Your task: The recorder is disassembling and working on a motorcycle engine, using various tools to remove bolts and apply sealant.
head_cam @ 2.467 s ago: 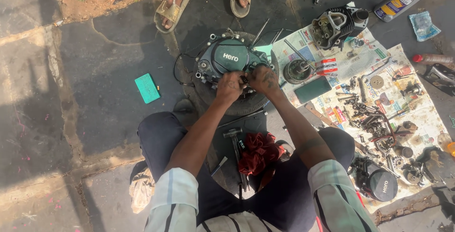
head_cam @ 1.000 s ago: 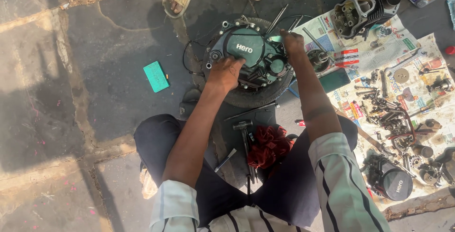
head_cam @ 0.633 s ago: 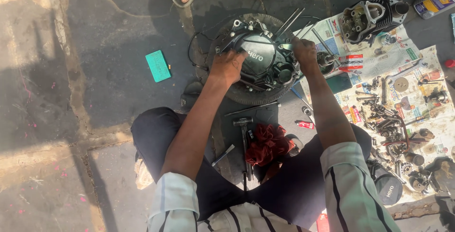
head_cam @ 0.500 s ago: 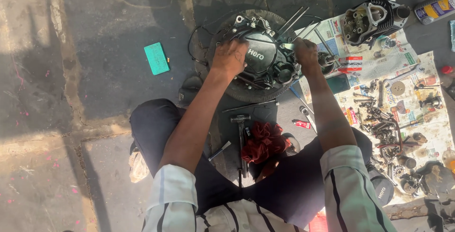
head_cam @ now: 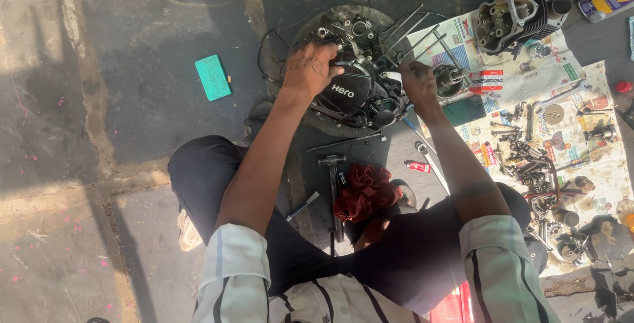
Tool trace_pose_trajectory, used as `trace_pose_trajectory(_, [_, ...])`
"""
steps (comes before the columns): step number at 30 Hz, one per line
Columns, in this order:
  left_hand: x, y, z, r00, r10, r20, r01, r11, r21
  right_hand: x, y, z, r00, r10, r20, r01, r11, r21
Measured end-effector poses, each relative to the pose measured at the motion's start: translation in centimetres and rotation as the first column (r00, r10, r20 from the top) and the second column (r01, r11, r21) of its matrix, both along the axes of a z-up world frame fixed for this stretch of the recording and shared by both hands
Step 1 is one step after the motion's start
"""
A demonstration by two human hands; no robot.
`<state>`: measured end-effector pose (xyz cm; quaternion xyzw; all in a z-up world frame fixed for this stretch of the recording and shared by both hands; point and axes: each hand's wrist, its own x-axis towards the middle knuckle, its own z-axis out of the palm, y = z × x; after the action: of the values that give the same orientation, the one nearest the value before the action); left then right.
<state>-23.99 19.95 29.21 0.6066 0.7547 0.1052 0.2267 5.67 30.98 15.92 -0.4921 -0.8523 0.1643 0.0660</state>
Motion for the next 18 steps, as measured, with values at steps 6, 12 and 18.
trace_pose_trajectory(6, [1.1, -0.1, 0.5, 0.988, -0.069, -0.135, 0.088, 0.986, 0.140, -1.0, -0.3, 3.3, 0.830, -0.391, -0.397, 0.298, 0.913, -0.278])
trace_pose_trajectory(12, [-1.3, -0.7, -2.1, 0.957, -0.025, -0.288, 0.102, 0.961, 0.255, -0.1, -0.8, 1.8, 0.758, -0.362, -0.543, 0.304, 0.932, -0.196])
trace_pose_trajectory(18, [-4.8, -0.8, -9.5, 0.988, 0.001, -0.157, 0.050, 0.947, 0.318, 0.8, -1.1, -0.3, 0.833, -0.278, -0.479, 0.288, 0.956, -0.054])
